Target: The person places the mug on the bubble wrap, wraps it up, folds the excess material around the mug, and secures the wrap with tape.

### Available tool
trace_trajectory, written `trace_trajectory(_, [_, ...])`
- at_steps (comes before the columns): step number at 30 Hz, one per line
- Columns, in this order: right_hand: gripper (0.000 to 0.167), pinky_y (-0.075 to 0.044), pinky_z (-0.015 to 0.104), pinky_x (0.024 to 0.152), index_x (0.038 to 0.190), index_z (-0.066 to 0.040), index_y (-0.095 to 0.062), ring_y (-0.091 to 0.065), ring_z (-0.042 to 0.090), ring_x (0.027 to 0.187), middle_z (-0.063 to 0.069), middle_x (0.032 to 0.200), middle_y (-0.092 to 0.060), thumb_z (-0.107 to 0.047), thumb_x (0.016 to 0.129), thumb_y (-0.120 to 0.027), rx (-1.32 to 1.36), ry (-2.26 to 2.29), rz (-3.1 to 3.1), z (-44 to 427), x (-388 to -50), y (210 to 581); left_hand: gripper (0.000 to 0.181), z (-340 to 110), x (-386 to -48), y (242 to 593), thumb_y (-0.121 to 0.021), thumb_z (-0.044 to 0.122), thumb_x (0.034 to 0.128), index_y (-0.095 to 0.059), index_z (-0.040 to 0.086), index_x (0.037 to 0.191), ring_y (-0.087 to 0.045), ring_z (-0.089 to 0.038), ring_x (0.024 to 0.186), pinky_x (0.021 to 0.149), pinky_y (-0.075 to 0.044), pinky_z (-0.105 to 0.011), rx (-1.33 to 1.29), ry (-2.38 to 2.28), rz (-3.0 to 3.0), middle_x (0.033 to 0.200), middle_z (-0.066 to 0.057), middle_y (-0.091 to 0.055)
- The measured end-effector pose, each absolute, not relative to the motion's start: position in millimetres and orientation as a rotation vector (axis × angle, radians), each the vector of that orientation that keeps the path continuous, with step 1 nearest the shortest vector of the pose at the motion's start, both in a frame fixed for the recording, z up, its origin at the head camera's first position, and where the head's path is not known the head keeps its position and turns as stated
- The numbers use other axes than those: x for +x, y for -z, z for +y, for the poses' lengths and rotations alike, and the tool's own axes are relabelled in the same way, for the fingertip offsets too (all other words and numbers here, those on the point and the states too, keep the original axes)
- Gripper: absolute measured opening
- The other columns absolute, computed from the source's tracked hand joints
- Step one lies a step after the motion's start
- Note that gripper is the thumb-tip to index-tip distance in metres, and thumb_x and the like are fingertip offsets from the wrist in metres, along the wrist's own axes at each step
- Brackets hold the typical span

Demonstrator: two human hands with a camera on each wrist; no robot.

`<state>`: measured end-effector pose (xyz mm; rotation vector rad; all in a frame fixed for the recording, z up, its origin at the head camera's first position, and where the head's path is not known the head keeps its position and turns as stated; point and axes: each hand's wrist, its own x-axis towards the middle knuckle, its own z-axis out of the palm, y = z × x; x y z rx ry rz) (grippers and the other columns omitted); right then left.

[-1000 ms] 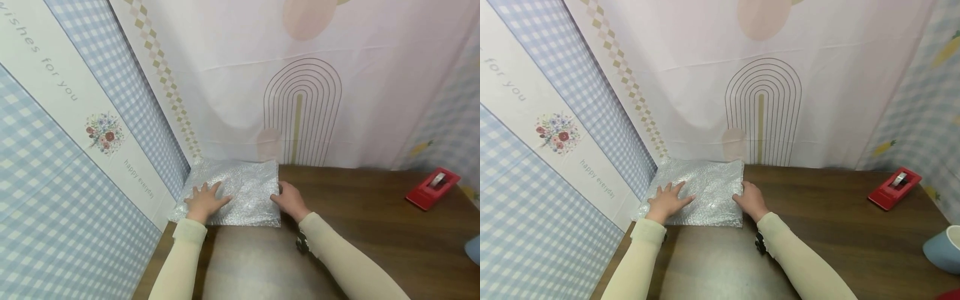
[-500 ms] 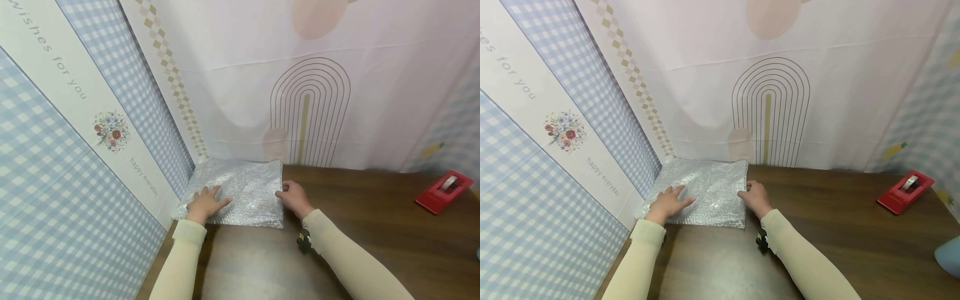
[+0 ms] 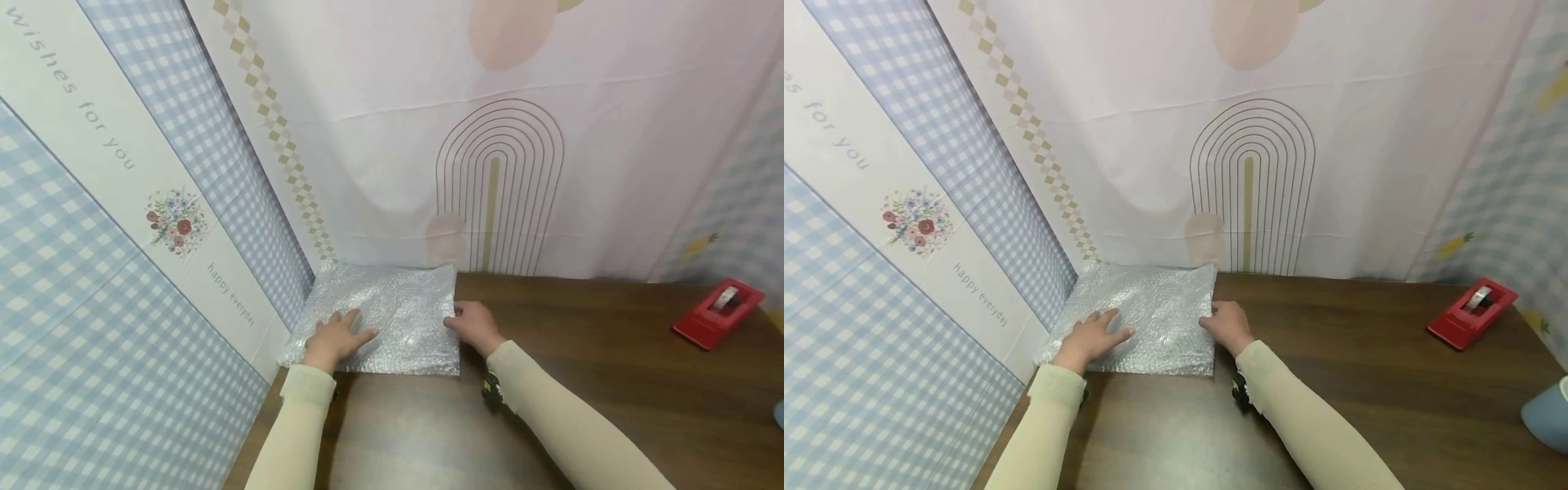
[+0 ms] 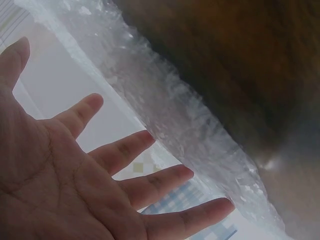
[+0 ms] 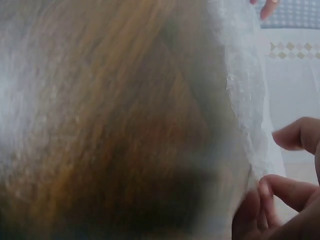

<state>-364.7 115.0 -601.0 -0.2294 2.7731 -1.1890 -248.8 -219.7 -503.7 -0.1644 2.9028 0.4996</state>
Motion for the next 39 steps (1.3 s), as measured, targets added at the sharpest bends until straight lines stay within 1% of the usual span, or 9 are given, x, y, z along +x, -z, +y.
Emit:
trace_trajectory(5, [0.057, -0.064, 0.04, 0.09, 0.141, -0.001, -0.076, -0.074, 0.023, 0.105, 0.012, 0.119, -0.084, -0.026, 0.09, -0.079, -0.173, 1.295, 2.839, 109, -355, 592, 0.092, -221, -247, 503, -0.053, 0.081, 0.1051, -0.041, 0.026, 0.177, -0.027, -0.075, 0.162, 0.116, -0.037, -0.097, -0.151, -0.498, 2.906, 0.185, -0.028, -0.032])
trace_trajectory(11, [0.062, -0.065, 0.047, 0.097, 0.145, 0.002, -0.067, -0.073, 0.032, 0.115, 0.019, 0.125, -0.078, -0.026, 0.091, -0.083, -0.192, 1.363, 2.79, 103, -339, 570, 0.092, -224, -247, 505, -0.053, 0.082, 0.1053, -0.041, 0.026, 0.177, -0.029, -0.075, 0.162, 0.116, -0.038, -0.096, -0.137, -0.477, 2.908, 0.185, -0.028, -0.032])
trace_trajectory(16, [0.058, -0.065, 0.051, 0.104, 0.144, 0.0, -0.071, -0.075, 0.034, 0.12, 0.02, 0.13, -0.08, -0.026, 0.093, -0.078, -0.167, 1.292, 2.868, 101, -345, 574, 0.091, -224, -248, 504, -0.053, 0.081, 0.1057, -0.041, 0.025, 0.177, -0.029, -0.076, 0.161, 0.116, -0.038, -0.096, -0.125, -0.477, 2.906, 0.185, -0.028, -0.031])
trace_trajectory(19, [0.061, -0.066, 0.05, 0.102, 0.146, 0.001, -0.07, -0.078, 0.036, 0.121, 0.021, 0.131, -0.082, -0.025, 0.092, -0.078, -0.127, 1.325, 2.841, 100, -341, 567, 0.092, -225, -248, 504, -0.053, 0.081, 0.1056, -0.04, 0.025, 0.178, -0.029, -0.076, 0.161, 0.116, -0.038, -0.096, -0.124, -0.476, 2.903, 0.185, -0.028, -0.031])
trace_trajectory(24, [0.066, -0.067, 0.044, 0.089, 0.148, 0.007, -0.062, -0.079, 0.037, 0.115, 0.028, 0.131, -0.079, -0.022, 0.091, -0.08, -0.071, 1.403, 2.751, 98, -336, 559, 0.092, -226, -247, 505, -0.053, 0.081, 0.1056, -0.04, 0.025, 0.178, -0.028, -0.076, 0.161, 0.118, -0.036, -0.096, -0.119, -0.481, 2.895, 0.185, -0.028, -0.03])
trace_trajectory(26, [0.062, -0.067, 0.044, 0.09, 0.145, 0.009, -0.063, -0.079, 0.037, 0.114, 0.029, 0.128, -0.08, -0.02, 0.093, -0.079, -0.069, 1.401, 2.726, 97, -331, 551, 0.092, -227, -247, 504, -0.052, 0.081, 0.106, -0.039, 0.025, 0.178, -0.029, -0.075, 0.162, 0.119, -0.035, -0.095, -0.121, -0.478, 2.897, 0.185, -0.029, -0.03])
trace_trajectory(32, [0.048, -0.062, 0.056, 0.112, 0.144, 0.012, -0.064, -0.073, 0.047, 0.128, 0.034, 0.135, -0.076, -0.01, 0.102, -0.073, -0.096, 1.461, 2.644, 92, -304, 513, 0.09, -234, -246, 498, -0.052, 0.078, 0.1073, -0.042, 0.021, 0.177, -0.031, -0.071, 0.164, 0.122, -0.033, -0.095, -0.171, -0.46, 2.914, 0.184, -0.03, -0.032])
trace_trajectory(37, [0.043, -0.062, 0.056, 0.111, 0.143, 0.01, -0.062, -0.071, 0.047, 0.13, 0.036, 0.138, -0.072, -0.007, 0.105, -0.069, -0.103, 1.501, 2.647, 98, -302, 501, 0.099, -248, -251, 497, -0.051, 0.086, 0.1027, -0.043, 0.019, 0.176, -0.028, -0.072, 0.164, 0.122, -0.032, -0.095, -0.229, -0.448, 2.91, 0.183, -0.032, -0.032])
trace_trajectory(39, [0.042, -0.062, 0.057, 0.11, 0.143, 0.01, -0.062, -0.07, 0.047, 0.129, 0.036, 0.138, -0.072, -0.008, 0.105, -0.068, -0.097, 1.496, 2.654, 103, -302, 497, 0.105, -256, -256, 503, -0.049, 0.092, 0.0996, -0.044, 0.019, 0.175, -0.034, -0.072, 0.161, 0.121, -0.035, -0.094, -0.233, -0.437, 2.914, 0.181, -0.033, -0.035])
